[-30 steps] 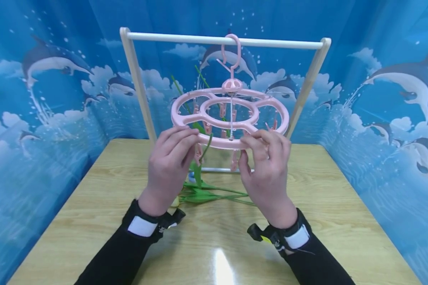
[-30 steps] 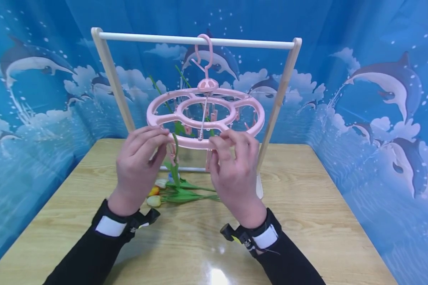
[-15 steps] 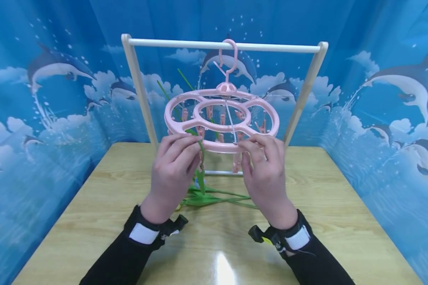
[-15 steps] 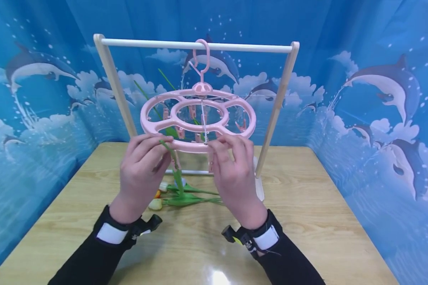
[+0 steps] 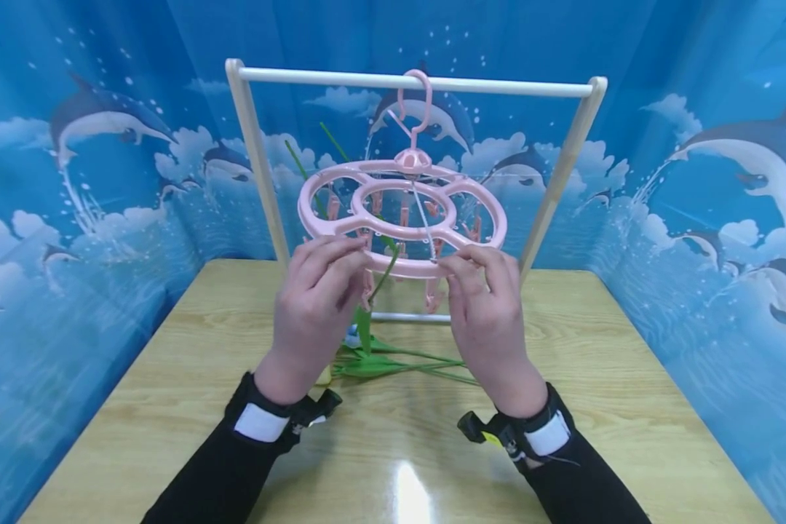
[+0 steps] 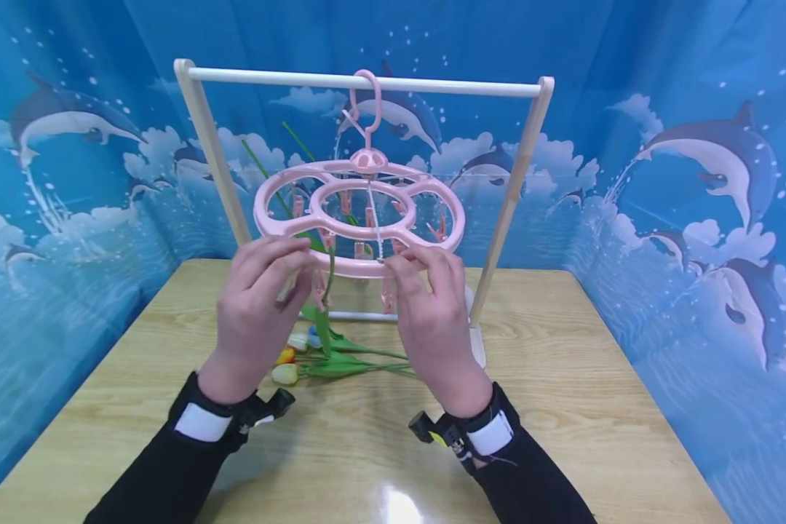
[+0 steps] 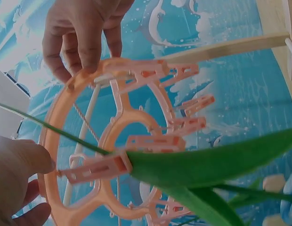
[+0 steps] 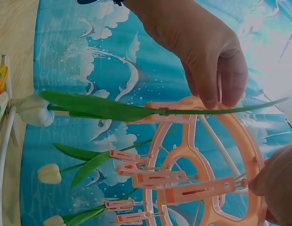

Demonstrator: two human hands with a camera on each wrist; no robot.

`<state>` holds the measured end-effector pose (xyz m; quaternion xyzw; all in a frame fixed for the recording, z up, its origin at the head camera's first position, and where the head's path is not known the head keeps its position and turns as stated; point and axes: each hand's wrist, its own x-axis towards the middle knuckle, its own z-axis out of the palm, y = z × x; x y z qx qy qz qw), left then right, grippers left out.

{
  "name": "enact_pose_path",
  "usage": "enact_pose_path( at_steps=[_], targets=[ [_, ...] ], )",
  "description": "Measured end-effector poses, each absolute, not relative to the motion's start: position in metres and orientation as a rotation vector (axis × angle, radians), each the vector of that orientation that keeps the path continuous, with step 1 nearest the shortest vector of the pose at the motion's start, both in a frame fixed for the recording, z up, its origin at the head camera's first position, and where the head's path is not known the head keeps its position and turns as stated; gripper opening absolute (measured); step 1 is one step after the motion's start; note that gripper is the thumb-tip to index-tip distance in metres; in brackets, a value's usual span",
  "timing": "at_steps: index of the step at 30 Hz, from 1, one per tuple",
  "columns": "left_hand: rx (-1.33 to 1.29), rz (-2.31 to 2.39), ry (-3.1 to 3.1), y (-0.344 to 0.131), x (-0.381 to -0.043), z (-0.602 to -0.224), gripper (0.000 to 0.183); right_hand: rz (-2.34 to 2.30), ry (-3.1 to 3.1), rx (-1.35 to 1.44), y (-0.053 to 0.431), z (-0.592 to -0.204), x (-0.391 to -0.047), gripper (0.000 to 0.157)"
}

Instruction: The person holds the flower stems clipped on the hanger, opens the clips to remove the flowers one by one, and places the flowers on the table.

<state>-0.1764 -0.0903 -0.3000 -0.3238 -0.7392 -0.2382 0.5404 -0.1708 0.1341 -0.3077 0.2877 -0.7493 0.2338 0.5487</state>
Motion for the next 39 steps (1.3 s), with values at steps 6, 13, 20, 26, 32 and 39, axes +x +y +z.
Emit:
enact_pose_path(
  at_steps=[6,13,20,26,32,39],
  targets=[
    [-0.719,-0.574,-1.769,-0.097,-0.179,-0.298,0.013,0.549,-1.776,0.665,0.135,-0.306,-0.17,0.014],
    [-0.735,-0.591,-1.761,-0.097,-0.178,-0.296,0.014,0.54,-1.78,0.67,0.138,-0.305,-0.168,0.022],
    [-0.774,-0.577,-1.767,-0.091,-0.177,-0.299,0.017,0.547,-1.754,0.691,0.136,-0.304,-0.166,0.026],
    [-0.781,-0.554,-1.774,-0.085,-0.173,-0.302,0.018,0.529,-1.763,0.69,0.134,-0.305,-0.166,0.022],
    [-0.801,-0.537,-1.775,-0.081,-0.171,-0.302,0.019,0.505,-1.753,0.671,0.133,-0.305,-0.165,0.021],
    [-0.801,-0.572,-1.77,-0.082,-0.172,-0.302,0.019,0.508,-1.764,0.685,0.134,-0.305,-0.165,0.023]
  ],
)
